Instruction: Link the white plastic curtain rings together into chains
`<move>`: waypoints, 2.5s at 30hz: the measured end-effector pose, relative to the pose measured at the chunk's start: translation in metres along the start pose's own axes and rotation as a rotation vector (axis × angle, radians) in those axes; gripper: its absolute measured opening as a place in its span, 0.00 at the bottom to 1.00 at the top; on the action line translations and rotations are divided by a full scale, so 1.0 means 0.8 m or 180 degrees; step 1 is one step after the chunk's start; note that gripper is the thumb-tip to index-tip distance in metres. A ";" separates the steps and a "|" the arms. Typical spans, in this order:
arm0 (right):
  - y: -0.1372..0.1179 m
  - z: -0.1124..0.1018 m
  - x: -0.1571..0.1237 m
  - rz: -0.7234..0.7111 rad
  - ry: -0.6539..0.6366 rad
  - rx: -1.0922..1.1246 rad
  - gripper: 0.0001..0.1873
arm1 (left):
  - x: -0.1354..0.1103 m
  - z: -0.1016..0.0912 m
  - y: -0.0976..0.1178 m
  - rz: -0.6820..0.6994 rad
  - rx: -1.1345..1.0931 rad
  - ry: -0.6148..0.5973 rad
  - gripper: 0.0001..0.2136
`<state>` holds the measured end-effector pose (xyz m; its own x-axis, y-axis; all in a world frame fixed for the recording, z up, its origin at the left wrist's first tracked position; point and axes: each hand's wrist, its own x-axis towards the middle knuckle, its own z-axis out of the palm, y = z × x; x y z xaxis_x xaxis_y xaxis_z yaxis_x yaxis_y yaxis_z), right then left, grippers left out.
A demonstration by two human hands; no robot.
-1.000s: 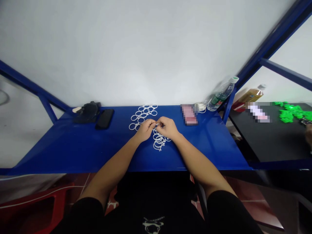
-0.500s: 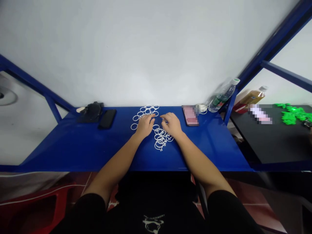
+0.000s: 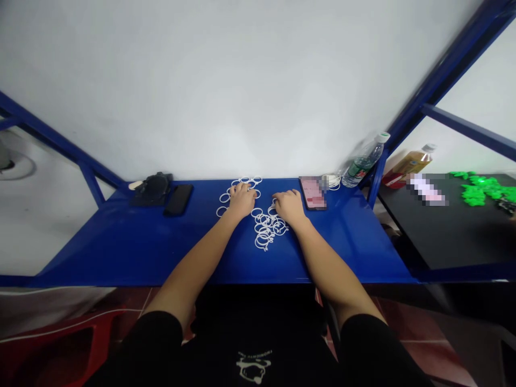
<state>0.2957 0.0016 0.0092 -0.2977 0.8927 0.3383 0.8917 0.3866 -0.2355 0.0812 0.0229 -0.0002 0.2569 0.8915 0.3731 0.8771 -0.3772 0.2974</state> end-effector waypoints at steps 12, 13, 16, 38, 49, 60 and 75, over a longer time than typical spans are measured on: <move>-0.006 -0.002 0.000 -0.0208 0.0201 0.0659 0.19 | -0.022 0.004 0.009 0.0072 -0.0122 -0.0156 0.10; -0.007 -0.001 -0.001 -0.0249 0.0183 0.0657 0.18 | -0.024 0.006 0.007 0.0079 -0.0110 -0.0167 0.10; -0.010 0.001 -0.002 -0.0344 0.0142 0.0653 0.17 | -0.028 0.006 0.004 0.0050 -0.0090 -0.0179 0.07; -0.029 -0.016 -0.012 -0.0706 0.0976 0.1502 0.14 | -0.041 -0.036 0.053 0.0317 -0.1355 0.0738 0.08; -0.031 -0.015 -0.014 -0.0687 0.1050 0.1516 0.15 | -0.041 -0.034 0.048 0.0334 -0.1993 0.0769 0.10; -0.030 -0.011 -0.014 -0.0911 0.0734 0.1386 0.14 | -0.035 -0.026 0.040 0.0152 -0.1984 0.0772 0.13; -0.014 -0.007 -0.004 -0.0425 0.0683 0.0836 0.10 | -0.024 -0.053 -0.006 0.0106 -0.0667 0.0403 0.12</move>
<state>0.2888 -0.0070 0.0159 -0.3024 0.7723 0.5587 0.7235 0.5676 -0.3930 0.0550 -0.0028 0.0283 0.2198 0.8441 0.4891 0.7622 -0.4615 0.4539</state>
